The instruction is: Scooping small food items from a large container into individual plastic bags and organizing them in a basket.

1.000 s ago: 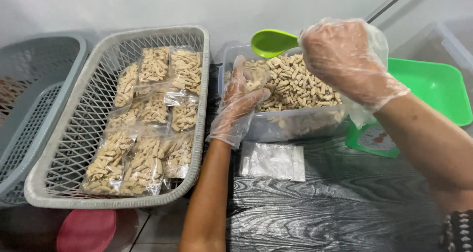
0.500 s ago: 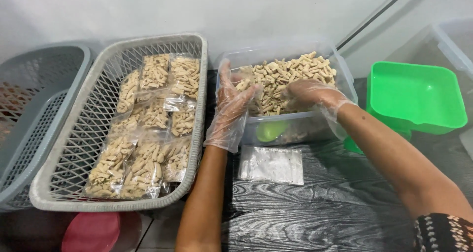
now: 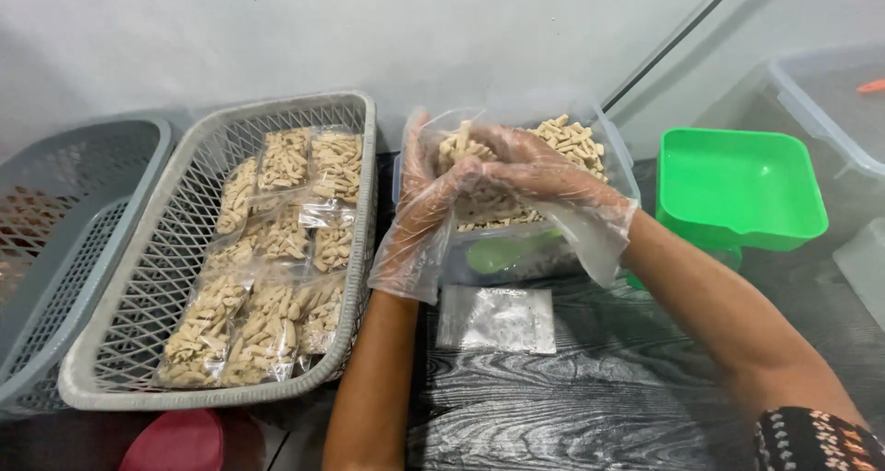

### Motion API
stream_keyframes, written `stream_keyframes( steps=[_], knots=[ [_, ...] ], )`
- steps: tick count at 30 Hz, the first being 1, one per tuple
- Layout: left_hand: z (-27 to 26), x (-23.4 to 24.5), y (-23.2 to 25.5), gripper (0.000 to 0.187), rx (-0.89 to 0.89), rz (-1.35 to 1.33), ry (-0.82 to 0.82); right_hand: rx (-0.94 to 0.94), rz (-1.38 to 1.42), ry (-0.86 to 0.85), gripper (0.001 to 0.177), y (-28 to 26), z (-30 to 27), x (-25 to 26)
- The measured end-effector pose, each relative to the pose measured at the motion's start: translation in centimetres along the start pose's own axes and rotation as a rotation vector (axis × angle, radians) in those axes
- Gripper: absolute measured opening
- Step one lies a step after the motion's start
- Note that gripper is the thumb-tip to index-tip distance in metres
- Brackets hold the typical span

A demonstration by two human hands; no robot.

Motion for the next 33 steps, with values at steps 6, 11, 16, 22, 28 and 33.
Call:
stream_keyframes(
  steps=[6, 11, 16, 22, 28, 33],
  knots=[
    [-1.0, -1.5, 2.0, 0.07, 0.034, -0.14, -0.045, 0.03, -0.041, -0.007, 0.043, -5.5, -4.0, 1.2],
    [-0.8, -4.3, 2.0, 0.057, -0.04, -0.044, -0.182, -0.121, -0.018, 0.114, 0.028, -1.5, -5.8, 4.9],
    [-1.7, -7.2, 4.7, 0.048, -0.05, 0.126, -0.235, -0.226, 0.111, 0.133, 0.03, -2.2, -8.4, 6.3],
    [-2.3, -6.0, 2.9, 0.048, -0.055, 0.072, -0.333, -0.294, 0.237, 0.11, 0.027, 1.1, -7.5, 6.2],
    [-2.5, -5.8, 3.4, 0.057, -0.035, 0.12, -0.352, -0.292, 0.231, 0.14, 0.03, -2.0, -7.5, 4.9],
    [-2.9, -5.7, 3.8, 0.065, -0.018, 0.143, -0.362, -0.262, 0.239, 0.143, 0.027, -0.8, -6.8, 4.4]
  ],
)
Point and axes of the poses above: each hand's wrist, its own z-axis towards the middle knuckle, its own x-axis out of the back of the hand, y = z × x, the point moved 7 cm from there along z, towards the middle knuckle, and after that the axes turned 11 degrees about -x, right-handed, at the moved point
